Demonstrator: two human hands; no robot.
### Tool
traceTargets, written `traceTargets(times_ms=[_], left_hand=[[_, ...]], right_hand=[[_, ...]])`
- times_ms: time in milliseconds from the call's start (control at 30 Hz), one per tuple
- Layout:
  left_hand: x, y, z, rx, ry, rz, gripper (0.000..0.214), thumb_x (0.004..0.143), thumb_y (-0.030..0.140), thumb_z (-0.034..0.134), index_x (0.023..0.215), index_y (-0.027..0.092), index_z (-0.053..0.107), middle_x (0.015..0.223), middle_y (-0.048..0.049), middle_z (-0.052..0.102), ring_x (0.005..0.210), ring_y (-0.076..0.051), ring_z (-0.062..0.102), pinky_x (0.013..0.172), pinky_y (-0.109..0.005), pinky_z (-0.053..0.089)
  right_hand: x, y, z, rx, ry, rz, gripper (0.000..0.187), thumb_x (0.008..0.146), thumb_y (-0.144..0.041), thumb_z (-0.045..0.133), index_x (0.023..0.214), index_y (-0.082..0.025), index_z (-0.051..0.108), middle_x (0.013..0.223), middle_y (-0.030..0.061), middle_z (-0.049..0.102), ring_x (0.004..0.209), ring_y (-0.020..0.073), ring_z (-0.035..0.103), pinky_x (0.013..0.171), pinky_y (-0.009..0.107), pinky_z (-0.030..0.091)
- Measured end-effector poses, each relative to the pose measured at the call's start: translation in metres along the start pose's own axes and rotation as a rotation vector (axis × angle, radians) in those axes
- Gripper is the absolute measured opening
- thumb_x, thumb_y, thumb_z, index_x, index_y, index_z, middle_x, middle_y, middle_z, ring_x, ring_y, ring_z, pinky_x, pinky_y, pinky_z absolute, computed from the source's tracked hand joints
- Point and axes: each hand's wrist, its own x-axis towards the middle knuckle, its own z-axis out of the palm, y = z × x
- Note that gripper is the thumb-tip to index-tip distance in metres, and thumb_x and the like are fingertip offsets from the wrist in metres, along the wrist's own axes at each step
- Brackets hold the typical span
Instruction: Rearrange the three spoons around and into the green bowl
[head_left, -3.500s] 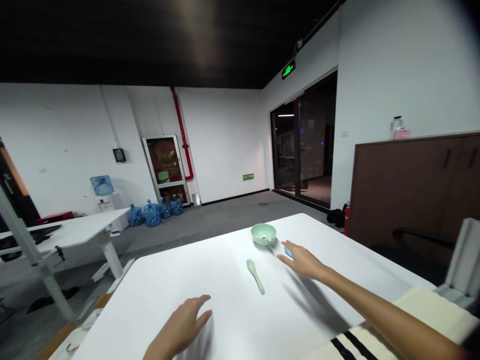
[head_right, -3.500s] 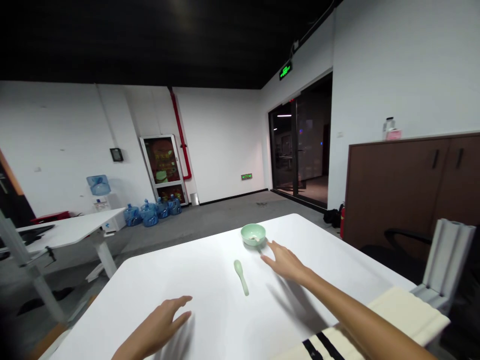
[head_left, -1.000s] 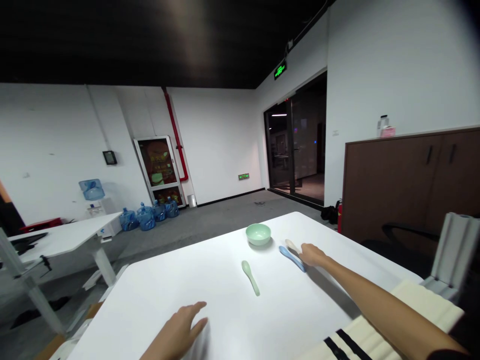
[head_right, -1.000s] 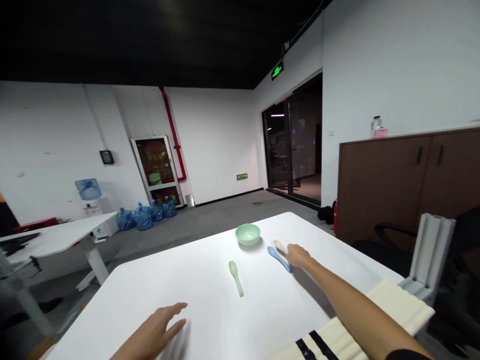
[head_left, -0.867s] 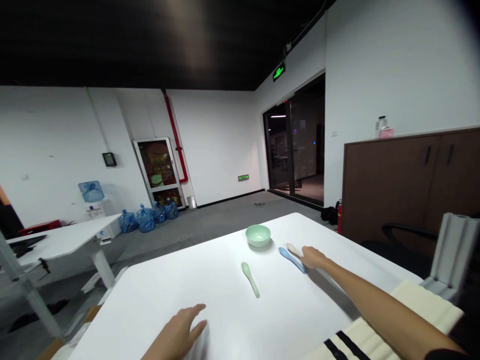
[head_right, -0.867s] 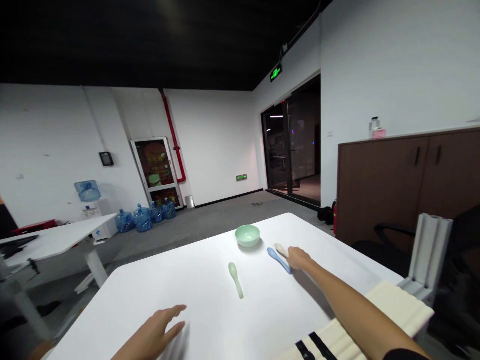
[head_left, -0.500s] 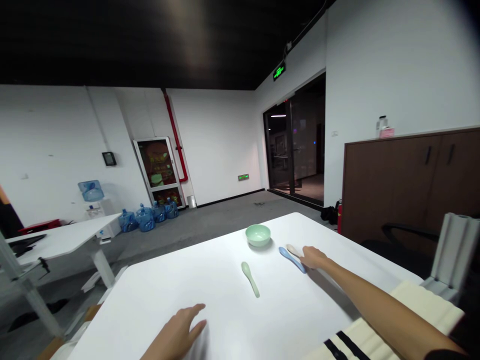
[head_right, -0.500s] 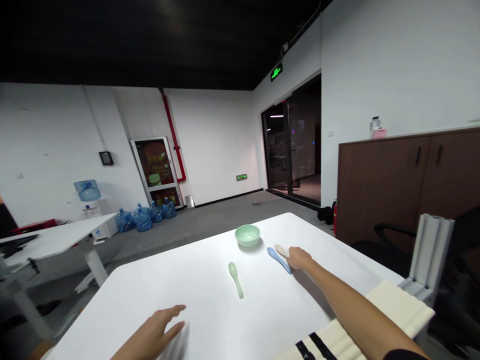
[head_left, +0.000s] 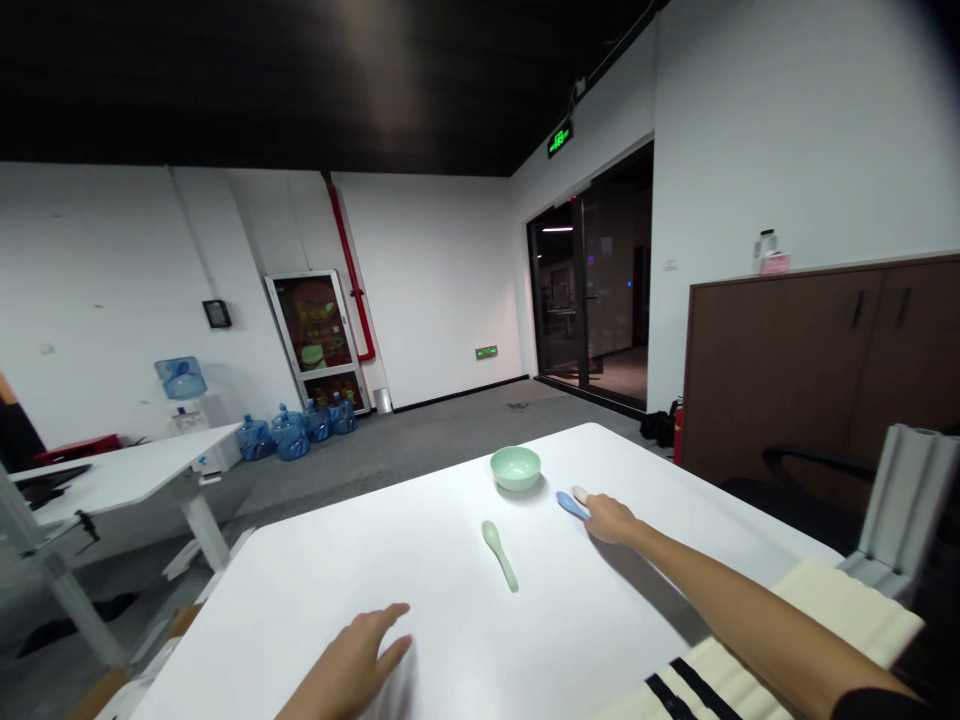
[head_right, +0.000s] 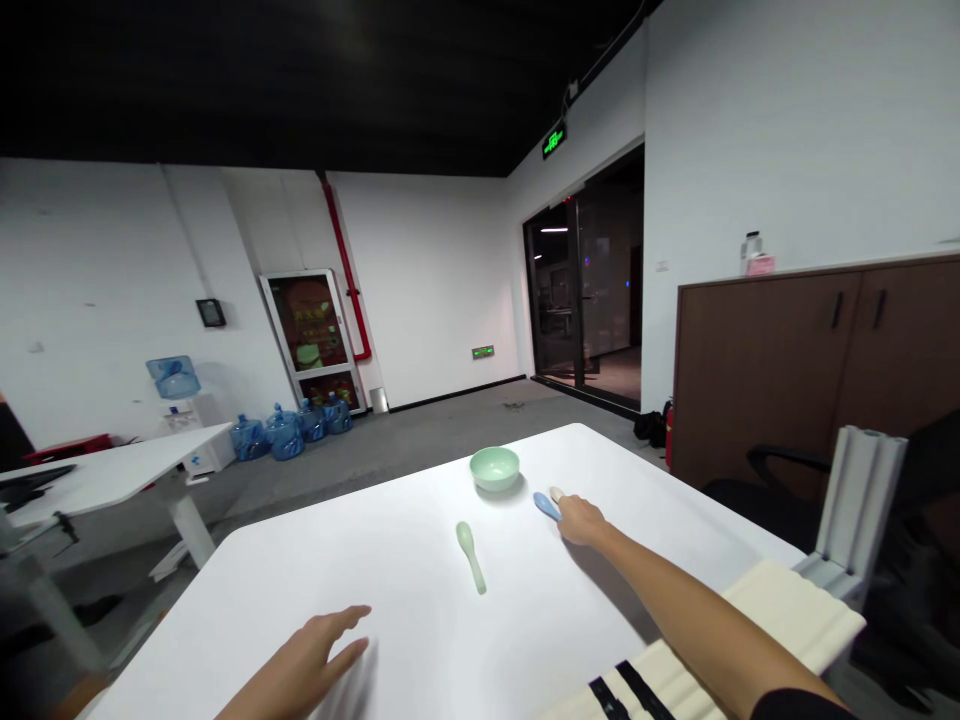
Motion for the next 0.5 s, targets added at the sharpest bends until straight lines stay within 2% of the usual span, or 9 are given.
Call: traceTargets(times_ms=[100,200,300,500], left_hand=[[0.0,0.0,0.0,0.003,0.004,0.004,0.062,0.086,0.064,0.039,0.135,0.029,0.051,0.133,-0.0044,0.059,0.123,-0.025,0.052,0.104,-0.037,0.039],[0.0,0.001,-0.001,-0.004,0.003,-0.001,0.062,0.085,0.065,0.039,0.134,0.029,0.051,0.132,-0.0046,0.06,0.122,-0.025,0.053,0.103,-0.037,0.039],[-0.001,0.0,-0.001,-0.003,-0.008,-0.005,0.062,0.085,0.065,0.039,0.135,0.029,0.051,0.133,-0.0046,0.059,0.123,-0.025,0.052,0.103,-0.036,0.039],[-0.001,-0.002,-0.001,-0.002,-0.001,-0.004,0.061,0.085,0.064,0.039,0.134,0.029,0.051,0.133,-0.0041,0.059,0.123,-0.026,0.052,0.103,-0.036,0.039]], right_hand=[[-0.002,-0.01,-0.001,0.058,0.01,-0.016,0.05,0.076,-0.025,0.058,0.125,-0.016,0.053,0.108,0.0142,0.066,0.091,0.0235,0.064,0.066,0.027,0.04],[-0.005,-0.027,0.001,0.099,0.003,-0.044,0.034,0.077,-0.032,0.06,0.104,-0.012,0.065,0.103,0.0153,0.067,0.092,0.0234,0.064,0.069,0.027,0.041],[-0.011,-0.043,0.005,0.122,-0.036,-0.069,0.026,0.076,-0.036,0.062,0.086,-0.012,0.068,0.092,0.0137,0.07,0.086,0.0228,0.065,0.068,0.027,0.041],[-0.022,-0.057,0.007,0.093,-0.059,-0.079,0.022,0.076,-0.033,0.06,0.083,-0.014,0.067,0.09,0.0116,0.07,0.076,0.0209,0.066,0.06,0.027,0.039]])
